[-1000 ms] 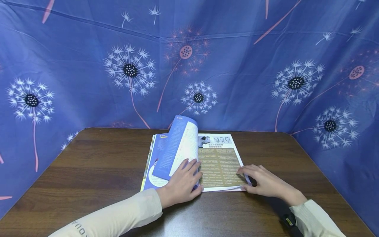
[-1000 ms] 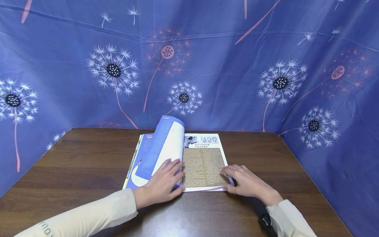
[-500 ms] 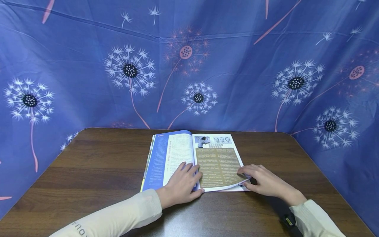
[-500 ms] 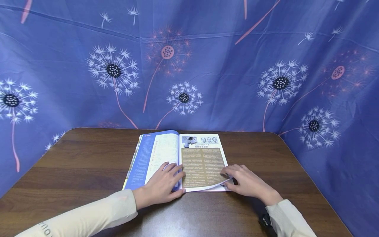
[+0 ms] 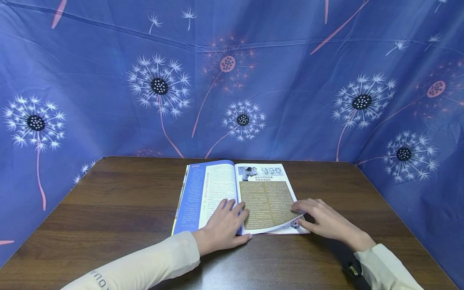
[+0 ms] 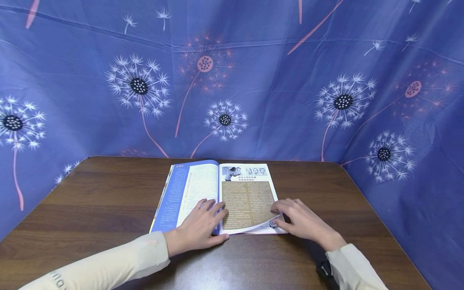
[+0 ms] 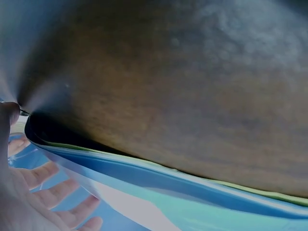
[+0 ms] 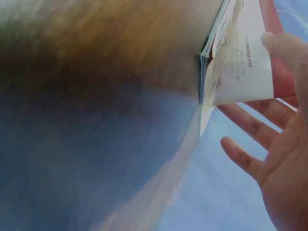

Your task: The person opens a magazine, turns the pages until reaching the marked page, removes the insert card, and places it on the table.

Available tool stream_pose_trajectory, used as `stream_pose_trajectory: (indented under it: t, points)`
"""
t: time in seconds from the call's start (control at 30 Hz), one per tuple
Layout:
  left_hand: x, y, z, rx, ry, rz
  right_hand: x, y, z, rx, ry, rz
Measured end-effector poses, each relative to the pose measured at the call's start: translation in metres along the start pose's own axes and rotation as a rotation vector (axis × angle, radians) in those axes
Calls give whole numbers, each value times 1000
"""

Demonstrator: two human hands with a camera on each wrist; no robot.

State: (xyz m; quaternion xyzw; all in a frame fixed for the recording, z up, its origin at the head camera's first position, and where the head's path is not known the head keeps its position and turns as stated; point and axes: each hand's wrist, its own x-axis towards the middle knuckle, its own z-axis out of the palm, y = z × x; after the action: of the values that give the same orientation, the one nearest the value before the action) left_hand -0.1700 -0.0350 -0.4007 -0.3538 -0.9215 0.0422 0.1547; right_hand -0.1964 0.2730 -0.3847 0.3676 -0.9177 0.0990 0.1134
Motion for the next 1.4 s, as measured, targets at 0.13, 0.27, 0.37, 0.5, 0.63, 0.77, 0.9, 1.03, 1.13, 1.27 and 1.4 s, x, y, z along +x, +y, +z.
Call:
stream_pose_trajectory:
  t: [0.13, 0.27, 0.37, 0.5, 0.63, 0.77, 0.9, 1.03, 1.13, 1.27, 1.4]
  points:
    - [1, 1, 0, 0, -3, -5, 1, 1, 0, -12, 36, -12]
    - [2, 2, -1, 11, -3, -9, 2, 1, -1, -10, 48, -9]
    - [2, 3, -1, 21, -8, -11, 3, 1, -1, -9, 47, -5]
    - [3, 4, -1, 28, -17, -13, 3, 1, -3, -15, 52, -4]
    - [4, 3, -2, 31, -17, -13, 4, 0, -5, -18, 59, -4]
    - [3, 3, -3, 32, -13, -13, 4, 0, -5, -24, 77, -10]
    - [3, 3, -3, 31, -9, -12, 3, 1, -5, -34, 106, -29]
    - [3, 2, -3, 25, 4, -15, 3, 2, -5, -26, 117, -24]
    - [3, 2, -2, 18, 14, -19, 2, 2, -5, -21, 124, -14]
    - [2, 3, -2, 19, 22, -28, 2, 3, -6, -24, 148, -9]
    - [2, 3, -2, 25, 29, -35, 2, 4, -7, -27, 173, 4]
